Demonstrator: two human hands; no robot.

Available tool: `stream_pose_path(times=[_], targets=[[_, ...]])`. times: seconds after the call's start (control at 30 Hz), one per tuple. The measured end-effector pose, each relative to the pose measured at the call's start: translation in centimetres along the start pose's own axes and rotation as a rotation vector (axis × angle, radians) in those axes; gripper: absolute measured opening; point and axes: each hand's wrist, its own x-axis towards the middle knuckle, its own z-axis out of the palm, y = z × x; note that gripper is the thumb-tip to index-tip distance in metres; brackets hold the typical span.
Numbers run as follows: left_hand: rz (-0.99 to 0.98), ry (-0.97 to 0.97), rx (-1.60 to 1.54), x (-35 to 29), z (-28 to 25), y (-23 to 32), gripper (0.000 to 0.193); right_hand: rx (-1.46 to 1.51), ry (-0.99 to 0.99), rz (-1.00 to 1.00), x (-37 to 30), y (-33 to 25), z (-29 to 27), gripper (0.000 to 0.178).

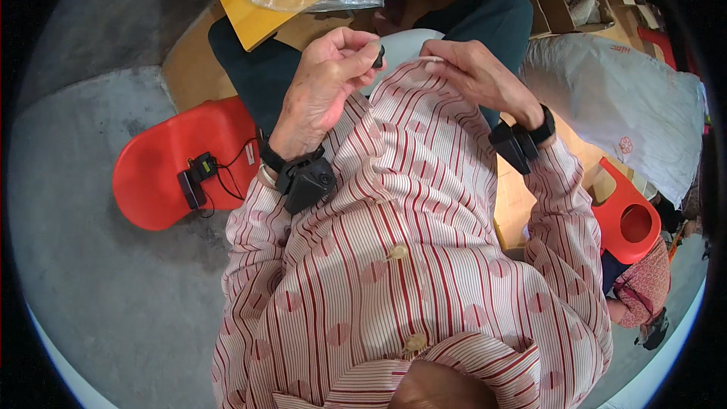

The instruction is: The person assembles small rubber grommets onto black plastic parts by hand.

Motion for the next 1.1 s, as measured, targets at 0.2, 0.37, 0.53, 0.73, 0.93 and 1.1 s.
stream_pose_path(times=[0.2,0.37,0.53,0.73,0.93,1.1], targets=[[0.028,0.016,0.085,0.3,2.3,1.4,0.025,-0.033,0.029,-0.187,-0.6,-4.8,-0.1,0.022],[0.039,-0.030,0.072,0.5,3.4,1.1,0.021,-0.239,0.224,-0.279,-0.2,-4.2,0.7,0.021],[0.021,-0.003,0.077,0.4,3.9,1.4,0.018,-0.186,0.306,-0.184,-0.5,-4.5,0.7,0.025],[0.045,-0.011,0.085,0.2,4.5,1.0,0.018,-0.287,0.373,-0.275,-0.1,-4.2,1.0,0.035],[0.059,-0.042,0.087,0.3,4.2,0.4,0.016,-0.152,0.457,-0.124,-0.1,-4.0,1.8,0.042],[0.085,-0.041,0.074,-0.2,4.3,0.6,0.014,-0.283,0.352,-0.031,-0.3,-3.9,1.0,0.051]])
